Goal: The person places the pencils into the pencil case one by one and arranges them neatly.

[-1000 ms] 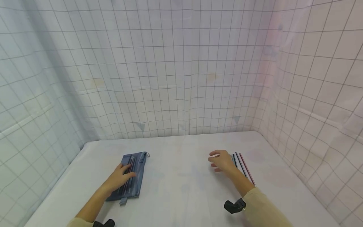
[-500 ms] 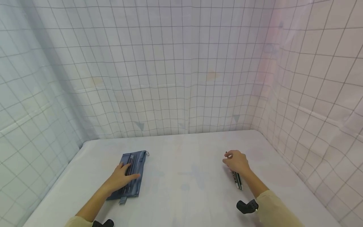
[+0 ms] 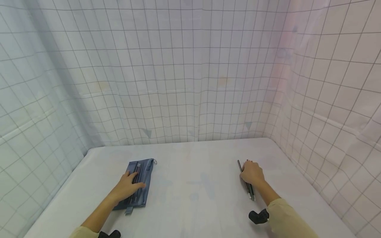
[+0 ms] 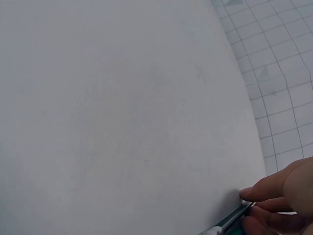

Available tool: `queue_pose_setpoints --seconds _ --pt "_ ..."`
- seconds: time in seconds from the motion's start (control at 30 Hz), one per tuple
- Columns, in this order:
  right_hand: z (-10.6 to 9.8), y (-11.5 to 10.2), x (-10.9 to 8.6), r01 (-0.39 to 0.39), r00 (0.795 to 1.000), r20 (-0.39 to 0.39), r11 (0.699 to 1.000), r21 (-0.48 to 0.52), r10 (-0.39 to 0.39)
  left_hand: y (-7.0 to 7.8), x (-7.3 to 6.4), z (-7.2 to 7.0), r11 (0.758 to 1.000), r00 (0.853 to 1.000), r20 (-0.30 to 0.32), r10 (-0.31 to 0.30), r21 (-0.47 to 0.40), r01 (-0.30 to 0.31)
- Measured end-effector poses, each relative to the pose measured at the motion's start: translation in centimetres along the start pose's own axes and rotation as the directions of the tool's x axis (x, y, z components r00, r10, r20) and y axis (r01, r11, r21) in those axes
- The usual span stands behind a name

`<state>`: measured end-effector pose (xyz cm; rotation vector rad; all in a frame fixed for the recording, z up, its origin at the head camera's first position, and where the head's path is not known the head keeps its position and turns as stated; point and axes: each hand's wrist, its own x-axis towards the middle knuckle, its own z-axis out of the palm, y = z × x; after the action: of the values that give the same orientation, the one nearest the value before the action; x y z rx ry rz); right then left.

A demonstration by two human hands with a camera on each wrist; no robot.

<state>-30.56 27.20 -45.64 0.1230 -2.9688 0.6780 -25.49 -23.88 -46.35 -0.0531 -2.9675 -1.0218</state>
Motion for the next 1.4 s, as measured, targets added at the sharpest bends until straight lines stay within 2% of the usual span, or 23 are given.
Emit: queue_pose_setpoints --seconds 0.1,0.3,0.53,0.73,0.97,1.23,1.4 --pt "0.1 0.0 0.2 0.011 1.000 -0.014 1.000 -0.019 -0.011 0.0 0.1 0.0 1.000 1.000 0.002 -0.004 -0.024 0.004" --pt "0.0 -0.3 0.1 -0.028 1.000 -0.006 1.000 -0.001 0.028 0.1 0.1 -0.3 0.997 1.000 0.018 -0.018 -0.075 0.019" --pt "-0.6 0.0 0.1 -0.118 0.993 0.013 0.984 0.134 0.117 0.2 0.0 -0.6 0.992 0.999 0.034 -0.039 -0.121 0.043" --pt "-1.2 0.1 0.4 -0.180 0.984 0.048 0.940 0.288 0.174 0.2 0.1 -0.7 0.989 0.998 0.026 -0.053 -0.136 0.056" --pt "-1.1 -0.7 0.6 -0.214 0.977 0.106 0.868 0.447 0.187 0.4 0.1 -0.7 0.989 0.998 0.022 -0.066 -0.132 0.069" --pt "0.0 -2.9 1.1 -0.245 0.970 0.146 0.806 0.539 0.197 0.4 0.0 -0.7 0.988 0.998 0.021 -0.066 -0.140 0.069" --pt "0.6 -3.8 1.4 -0.253 0.967 0.165 0.783 0.568 0.194 0.3 0.0 -0.6 0.987 0.998 0.023 -0.062 -0.145 0.065"
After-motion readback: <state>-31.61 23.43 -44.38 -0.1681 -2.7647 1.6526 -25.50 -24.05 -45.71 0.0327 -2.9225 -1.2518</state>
